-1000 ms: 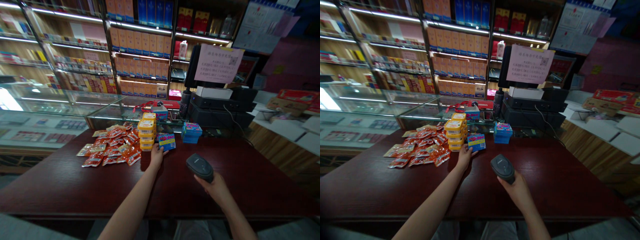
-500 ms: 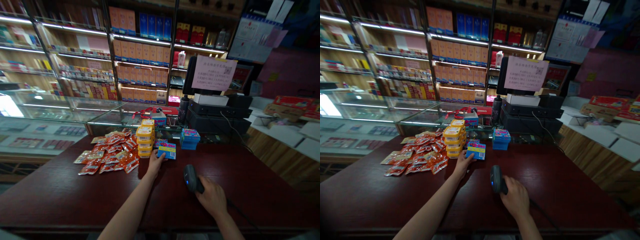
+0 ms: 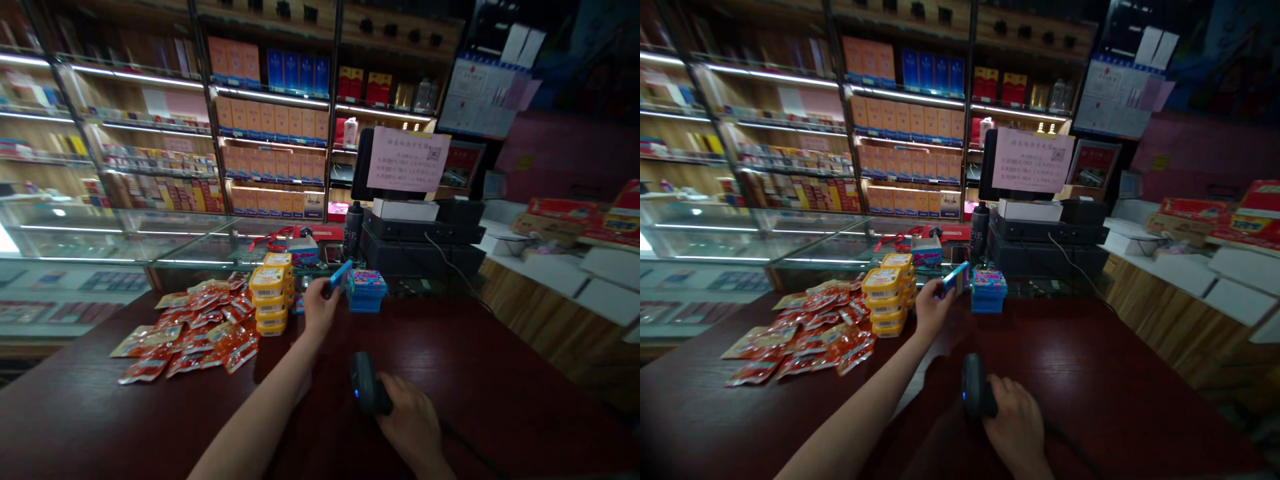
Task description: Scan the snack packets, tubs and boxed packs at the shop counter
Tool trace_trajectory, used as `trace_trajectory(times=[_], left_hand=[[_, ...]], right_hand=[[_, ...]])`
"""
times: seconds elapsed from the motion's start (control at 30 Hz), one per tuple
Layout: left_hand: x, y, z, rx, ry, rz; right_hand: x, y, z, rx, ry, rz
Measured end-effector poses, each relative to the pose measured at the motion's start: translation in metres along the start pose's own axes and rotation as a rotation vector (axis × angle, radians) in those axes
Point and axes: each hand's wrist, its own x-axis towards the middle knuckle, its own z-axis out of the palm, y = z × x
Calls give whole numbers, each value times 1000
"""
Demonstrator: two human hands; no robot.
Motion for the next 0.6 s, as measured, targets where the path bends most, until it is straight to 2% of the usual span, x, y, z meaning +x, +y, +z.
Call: trace_trajectory(times=[0.13, 0.23, 0.37, 0.47, 0.53, 0.6], left_hand=[[26, 18, 24, 324, -240, 371], [37, 23, 48, 472, -376, 506], [38, 19, 77, 569, -506, 529], [34, 10, 84, 559, -578, 507], [30, 3, 81, 512, -541, 478], [26, -5, 77, 454, -426, 377]], right_hand=[[1, -4, -6, -3, 2, 5], [2, -7, -11, 23, -21, 13], [4, -5, -11, 61, -61, 29], [5, -1, -7, 83, -74, 21], [4, 2, -3, 84, -71, 11], [3, 4, -1, 86, -59, -3]])
